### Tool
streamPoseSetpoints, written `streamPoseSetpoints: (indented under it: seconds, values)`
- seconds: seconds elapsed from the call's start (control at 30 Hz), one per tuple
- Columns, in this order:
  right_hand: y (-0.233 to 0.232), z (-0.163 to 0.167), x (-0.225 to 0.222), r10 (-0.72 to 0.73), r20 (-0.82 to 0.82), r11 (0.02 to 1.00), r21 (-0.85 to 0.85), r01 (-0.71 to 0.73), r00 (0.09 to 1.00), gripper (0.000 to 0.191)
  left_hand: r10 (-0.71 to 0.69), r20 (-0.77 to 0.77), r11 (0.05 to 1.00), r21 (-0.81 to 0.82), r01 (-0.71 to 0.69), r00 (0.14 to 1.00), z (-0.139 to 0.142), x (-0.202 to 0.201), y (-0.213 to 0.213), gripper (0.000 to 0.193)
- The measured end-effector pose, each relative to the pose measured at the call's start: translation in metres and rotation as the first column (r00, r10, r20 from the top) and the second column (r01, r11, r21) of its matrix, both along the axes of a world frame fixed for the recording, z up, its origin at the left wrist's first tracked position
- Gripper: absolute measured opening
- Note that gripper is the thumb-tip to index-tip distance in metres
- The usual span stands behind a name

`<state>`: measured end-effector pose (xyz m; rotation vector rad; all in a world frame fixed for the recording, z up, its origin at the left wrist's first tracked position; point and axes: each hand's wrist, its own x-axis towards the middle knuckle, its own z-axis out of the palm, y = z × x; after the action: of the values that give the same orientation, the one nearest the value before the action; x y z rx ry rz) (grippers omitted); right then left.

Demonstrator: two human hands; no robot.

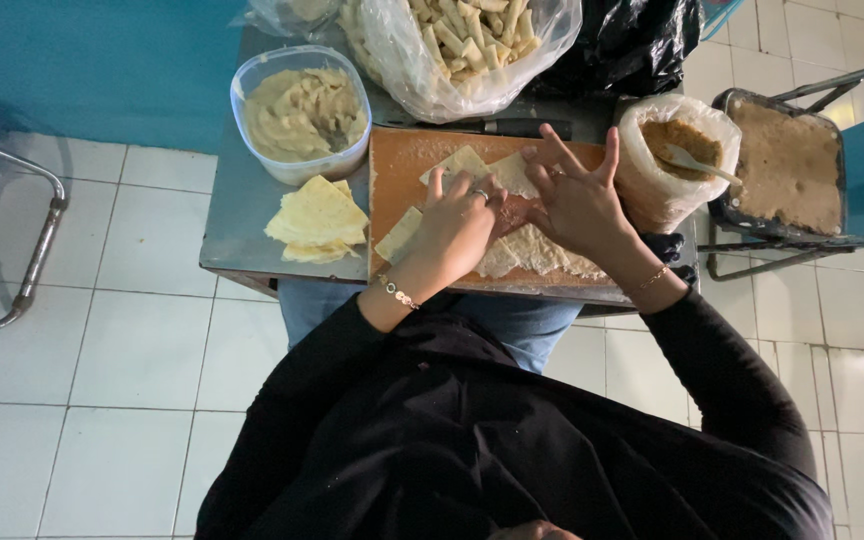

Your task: The person sits at a small metal table and folds triangular pieces of thin dough over a filling by hand, sprinkles a granular topping over the folded pieces, and arranges the finished triangles in rows on a wooden board, occasionally stacking folded pieces aside.

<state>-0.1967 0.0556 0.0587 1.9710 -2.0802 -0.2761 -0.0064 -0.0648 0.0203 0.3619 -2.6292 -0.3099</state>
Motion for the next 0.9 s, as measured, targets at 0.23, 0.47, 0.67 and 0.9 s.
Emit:
streamPoseSetpoints:
  seconds: [0.23, 0.47, 0.67, 0.9]
  values:
    - [0.015, 0.028, -0.006, -0.098, 0.443, 0.926, -0.287, 0.244, 0.891, 0.019, 0.024, -0.164, 0.999, -0.032, -0.029, 0.986, -0.002, -0.006, 0.007, 0.039]
    - [0.021, 0.014, -0.025, 0.206, 0.963, 0.867, -0.262, 0.423, 0.173, 0.023, 0.041, 0.038, 0.999, -0.029, -0.04, 0.998, 0.001, -0.005, 0.015, 0.029]
    - [0.017, 0.004, -0.027, 0.205, 0.933, 0.903, -0.297, 0.309, 0.298, 0.023, 0.058, -0.126, 0.998, -0.006, -0.059, 0.99, -0.002, -0.008, 0.015, 0.034]
    - [0.04, 0.023, -0.003, -0.147, 0.304, 0.969, -0.145, 0.198, 0.941, 0.057, 0.051, -0.036, 0.998, -0.031, -0.052, 0.998, -0.003, -0.008, 0.014, 0.027]
